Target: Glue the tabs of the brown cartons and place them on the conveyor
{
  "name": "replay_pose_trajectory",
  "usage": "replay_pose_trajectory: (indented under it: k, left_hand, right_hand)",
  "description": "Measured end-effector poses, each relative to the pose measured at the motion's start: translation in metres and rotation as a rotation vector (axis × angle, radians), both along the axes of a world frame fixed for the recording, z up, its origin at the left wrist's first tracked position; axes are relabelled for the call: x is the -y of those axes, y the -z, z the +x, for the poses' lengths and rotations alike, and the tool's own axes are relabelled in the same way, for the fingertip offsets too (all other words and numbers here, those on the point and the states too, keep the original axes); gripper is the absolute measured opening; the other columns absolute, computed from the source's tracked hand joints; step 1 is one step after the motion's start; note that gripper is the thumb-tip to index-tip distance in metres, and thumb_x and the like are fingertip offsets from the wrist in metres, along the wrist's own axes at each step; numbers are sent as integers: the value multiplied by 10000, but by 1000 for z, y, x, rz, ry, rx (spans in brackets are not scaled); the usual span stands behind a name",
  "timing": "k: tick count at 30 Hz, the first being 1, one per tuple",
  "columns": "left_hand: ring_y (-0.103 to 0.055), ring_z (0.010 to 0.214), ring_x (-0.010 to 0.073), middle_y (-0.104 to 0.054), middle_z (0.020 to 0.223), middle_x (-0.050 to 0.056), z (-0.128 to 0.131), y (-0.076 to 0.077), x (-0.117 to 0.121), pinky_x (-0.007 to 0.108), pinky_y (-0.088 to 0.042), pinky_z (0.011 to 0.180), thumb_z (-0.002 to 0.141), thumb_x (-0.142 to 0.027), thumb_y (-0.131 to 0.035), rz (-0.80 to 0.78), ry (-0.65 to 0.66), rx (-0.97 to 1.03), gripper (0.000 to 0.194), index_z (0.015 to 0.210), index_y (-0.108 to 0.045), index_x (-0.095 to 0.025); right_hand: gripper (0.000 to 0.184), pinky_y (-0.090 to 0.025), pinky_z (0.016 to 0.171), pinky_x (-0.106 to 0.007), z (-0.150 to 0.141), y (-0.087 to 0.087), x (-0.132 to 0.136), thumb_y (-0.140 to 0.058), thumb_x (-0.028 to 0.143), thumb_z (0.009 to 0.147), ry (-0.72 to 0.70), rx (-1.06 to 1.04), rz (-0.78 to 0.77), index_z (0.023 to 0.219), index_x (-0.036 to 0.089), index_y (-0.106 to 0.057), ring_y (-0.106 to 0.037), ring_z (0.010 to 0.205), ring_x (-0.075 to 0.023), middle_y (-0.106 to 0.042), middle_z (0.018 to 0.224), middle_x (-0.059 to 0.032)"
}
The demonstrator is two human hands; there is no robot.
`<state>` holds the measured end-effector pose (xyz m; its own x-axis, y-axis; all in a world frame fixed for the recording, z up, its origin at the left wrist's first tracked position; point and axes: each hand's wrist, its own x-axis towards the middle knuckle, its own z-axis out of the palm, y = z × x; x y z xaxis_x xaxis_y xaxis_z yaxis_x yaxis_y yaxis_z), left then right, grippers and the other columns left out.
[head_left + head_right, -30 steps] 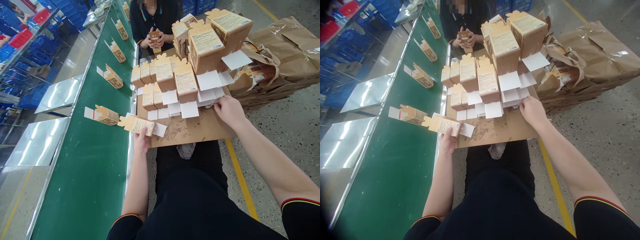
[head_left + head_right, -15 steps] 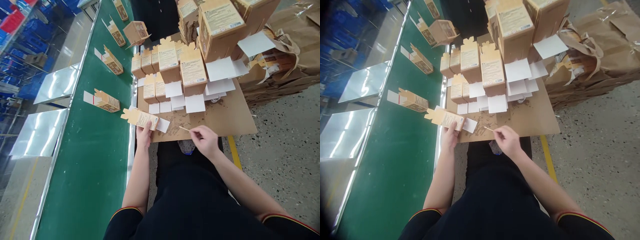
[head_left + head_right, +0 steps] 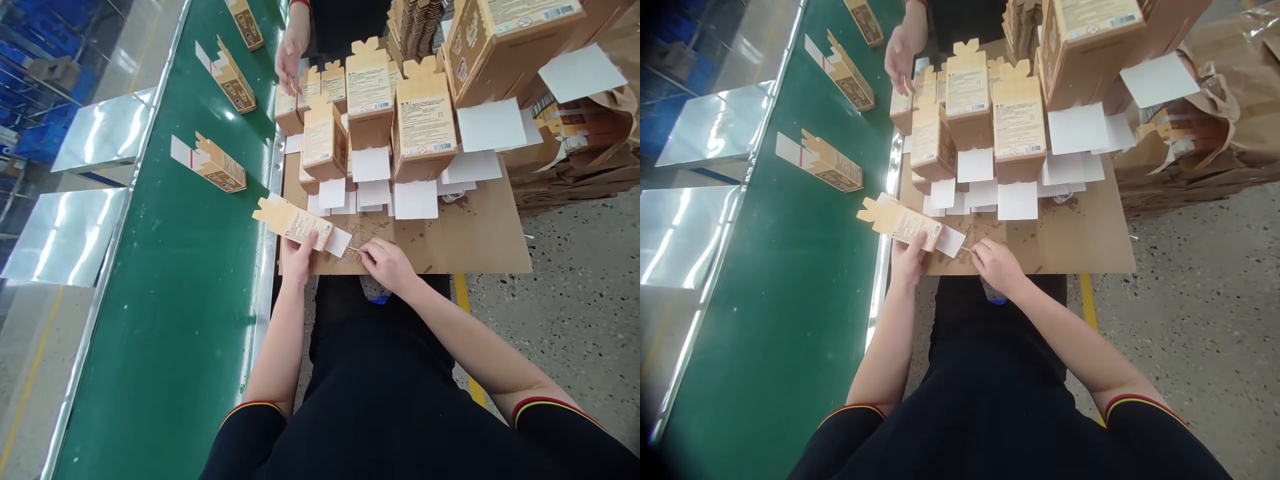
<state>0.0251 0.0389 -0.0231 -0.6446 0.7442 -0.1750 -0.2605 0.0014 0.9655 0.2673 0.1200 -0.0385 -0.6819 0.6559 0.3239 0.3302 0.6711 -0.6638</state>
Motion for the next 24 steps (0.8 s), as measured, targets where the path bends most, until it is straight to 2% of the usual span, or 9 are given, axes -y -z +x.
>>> replay_pose_trajectory:
  k: [5,8,11,15,24]
  left_hand:
    - [-750,1478,376,-798,1511,150,17,1,2,542,-565,1317,662,-507,-1159,24,-96,-62,887,1396,-726,-260]
    - [-745,1475,403,-795,1473,164,25,0,12,601,-557,1324,671,-478,-1152,-32,-33,-162,885,1393,-701,-234]
    - [-711,1516,412,-775,1464,174,28,-5,23,585,-550,1330,665,-448,-1151,-125,9,-342,919,1409,-661,-223]
    - [-707,1515,404,-765,1433,161,31,-10,29,534,-579,1288,682,-421,-1140,-235,-12,-494,892,1386,-620,-244]
    - [-687,1538,422,-774,1432,151,25,-4,29,546,-550,1302,624,-379,-1168,-226,-35,-576,992,1423,-589,-271]
  right_hand:
    - [209,-620,762,-342,8,-9,-12,-644,198,1125,162,-74,-2,950,258,-740,-717,820,-222,-747,905,-57]
    - [224,-639,710,-351,22,-20,-5,-636,240,1128,253,-124,1,942,268,-759,-704,749,-212,-754,846,-48]
    - [210,-639,651,-343,40,-29,7,-669,282,1120,337,-178,-41,944,269,-784,-706,705,-201,-768,840,-49]
    - [175,-638,621,-347,56,-36,16,-726,309,1093,390,-231,-89,942,270,-806,-708,673,-198,-770,830,-45]
    - [191,-640,618,-338,62,-36,20,-725,318,1083,462,-266,-85,910,277,-793,-712,682,-196,-783,829,-45]
